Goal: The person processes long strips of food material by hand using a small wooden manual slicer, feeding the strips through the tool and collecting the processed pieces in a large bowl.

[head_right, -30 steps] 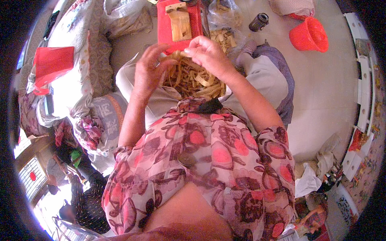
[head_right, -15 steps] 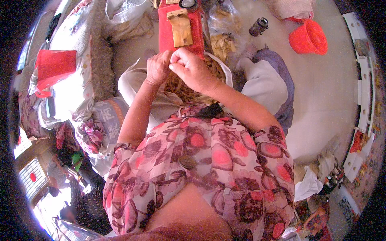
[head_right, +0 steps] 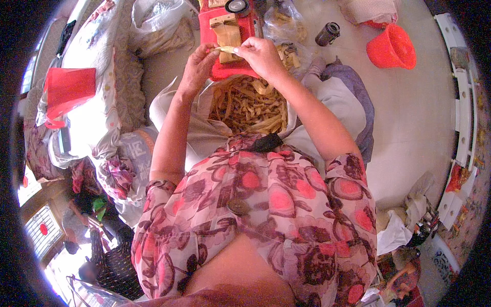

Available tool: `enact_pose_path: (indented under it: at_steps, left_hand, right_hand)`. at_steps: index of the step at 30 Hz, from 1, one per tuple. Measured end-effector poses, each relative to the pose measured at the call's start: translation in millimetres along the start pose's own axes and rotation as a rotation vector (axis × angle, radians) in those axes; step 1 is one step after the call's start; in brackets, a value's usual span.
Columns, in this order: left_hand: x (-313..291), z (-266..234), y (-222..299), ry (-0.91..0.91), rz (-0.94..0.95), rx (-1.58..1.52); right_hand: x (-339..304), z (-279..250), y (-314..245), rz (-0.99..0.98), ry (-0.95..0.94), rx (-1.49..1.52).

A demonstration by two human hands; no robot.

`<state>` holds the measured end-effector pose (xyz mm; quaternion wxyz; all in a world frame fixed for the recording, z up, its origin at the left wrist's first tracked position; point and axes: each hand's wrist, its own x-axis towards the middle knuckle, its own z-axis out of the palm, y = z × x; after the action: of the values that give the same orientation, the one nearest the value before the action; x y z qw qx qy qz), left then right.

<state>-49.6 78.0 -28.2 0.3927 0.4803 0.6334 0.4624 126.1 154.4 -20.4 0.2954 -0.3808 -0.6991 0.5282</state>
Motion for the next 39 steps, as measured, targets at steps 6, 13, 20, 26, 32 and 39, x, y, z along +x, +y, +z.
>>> enact_pose_path:
  at_steps: [6,13,20,26,32,39]
  left_hand:
    - [15,-2,8,0.032,-0.141,0.035]
    - [29,2,-7,0.114,-0.037,0.369]
    - [-20,1,9,0.075,0.0,0.644]
    - [-67,28,15,-0.229,-0.5,-0.642]
    - [-61,34,-9,-0.159,-0.497,-1.243]
    - [-66,48,-5,-0.199,-0.422,-0.7]
  right_hand:
    - [22,2,8,0.063,0.018,0.155]
    - [36,12,34,-0.052,0.144,-0.129]
    - [-2,10,32,-0.001,0.128,-0.3]
    - [-40,28,-29,-0.512,0.104,-0.243]
    - [-67,46,-22,-0.561,-0.013,-0.06]
    - [-55,37,-33,-0.307,0.079,-0.085]
